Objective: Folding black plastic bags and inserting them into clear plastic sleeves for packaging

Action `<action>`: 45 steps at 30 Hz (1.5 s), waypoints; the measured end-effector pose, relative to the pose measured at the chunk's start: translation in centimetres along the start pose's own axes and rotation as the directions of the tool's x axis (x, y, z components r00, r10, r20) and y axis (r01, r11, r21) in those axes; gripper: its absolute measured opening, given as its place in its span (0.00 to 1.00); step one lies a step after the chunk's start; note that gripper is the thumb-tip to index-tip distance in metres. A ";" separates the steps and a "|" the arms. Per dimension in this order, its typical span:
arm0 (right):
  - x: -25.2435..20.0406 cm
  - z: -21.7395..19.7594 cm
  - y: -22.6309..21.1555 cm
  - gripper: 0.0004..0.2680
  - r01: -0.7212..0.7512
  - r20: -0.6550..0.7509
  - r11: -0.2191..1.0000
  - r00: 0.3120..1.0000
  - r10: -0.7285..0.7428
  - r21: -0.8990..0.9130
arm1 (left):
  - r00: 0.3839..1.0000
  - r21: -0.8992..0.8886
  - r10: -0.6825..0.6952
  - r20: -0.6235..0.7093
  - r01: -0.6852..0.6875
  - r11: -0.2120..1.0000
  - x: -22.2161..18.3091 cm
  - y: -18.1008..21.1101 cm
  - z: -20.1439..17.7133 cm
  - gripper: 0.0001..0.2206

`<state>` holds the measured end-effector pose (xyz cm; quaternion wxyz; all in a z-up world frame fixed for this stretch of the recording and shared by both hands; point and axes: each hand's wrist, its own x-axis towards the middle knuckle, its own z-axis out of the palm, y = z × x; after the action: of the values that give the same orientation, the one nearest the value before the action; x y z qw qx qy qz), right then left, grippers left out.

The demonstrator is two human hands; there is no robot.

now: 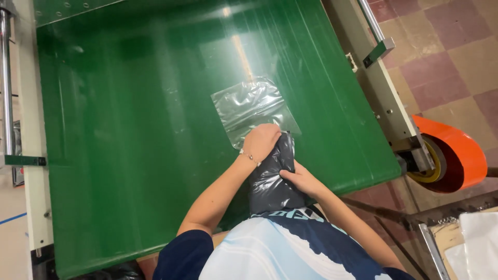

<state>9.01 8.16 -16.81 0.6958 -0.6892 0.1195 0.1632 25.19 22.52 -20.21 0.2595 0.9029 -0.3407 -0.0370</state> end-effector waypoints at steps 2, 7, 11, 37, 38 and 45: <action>1.1 -0.8 -0.1 0.13 0.041 0.007 0.998 0.999 -0.040 -0.052 | 0.957 0.053 0.233 -0.172 -0.227 0.972 -0.7 -0.1 1.1 0.08; 2.7 -2.4 0.7 0.13 0.186 -0.037 0.944 0.978 -0.203 -0.274 | 0.776 0.116 0.546 -0.315 -0.539 0.834 -4.4 2.2 -5.7 0.08; 3.1 -3.3 -3.3 0.13 -0.085 -0.271 0.928 0.962 -0.018 -0.362 | 0.973 0.166 -0.089 -0.214 0.126 0.978 -9.6 0.5 -7.6 0.11; 6.5 -9.0 -1.6 0.08 -0.171 -0.200 0.860 0.976 0.082 -0.480 | 0.805 -0.427 -0.592 0.037 0.548 0.719 -10.4 -1.1 -4.0 0.07; 4.9 -9.0 -1.7 0.08 -0.167 -0.161 0.867 0.982 0.102 -0.470 | 0.860 -0.395 -0.507 0.057 0.486 0.780 -11.4 -0.6 -3.9 0.08; -7.1 -7.8 1.8 0.09 -0.332 -0.191 0.929 0.934 0.301 -0.163 | 0.940 -0.421 -0.164 0.298 0.284 0.862 -20.0 3.3 0.4 0.09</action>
<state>2.27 -0.11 -15.91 0.5783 -0.7357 0.2695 0.2275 7.81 32.96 -21.08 0.4132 0.8375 -0.2446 -0.2609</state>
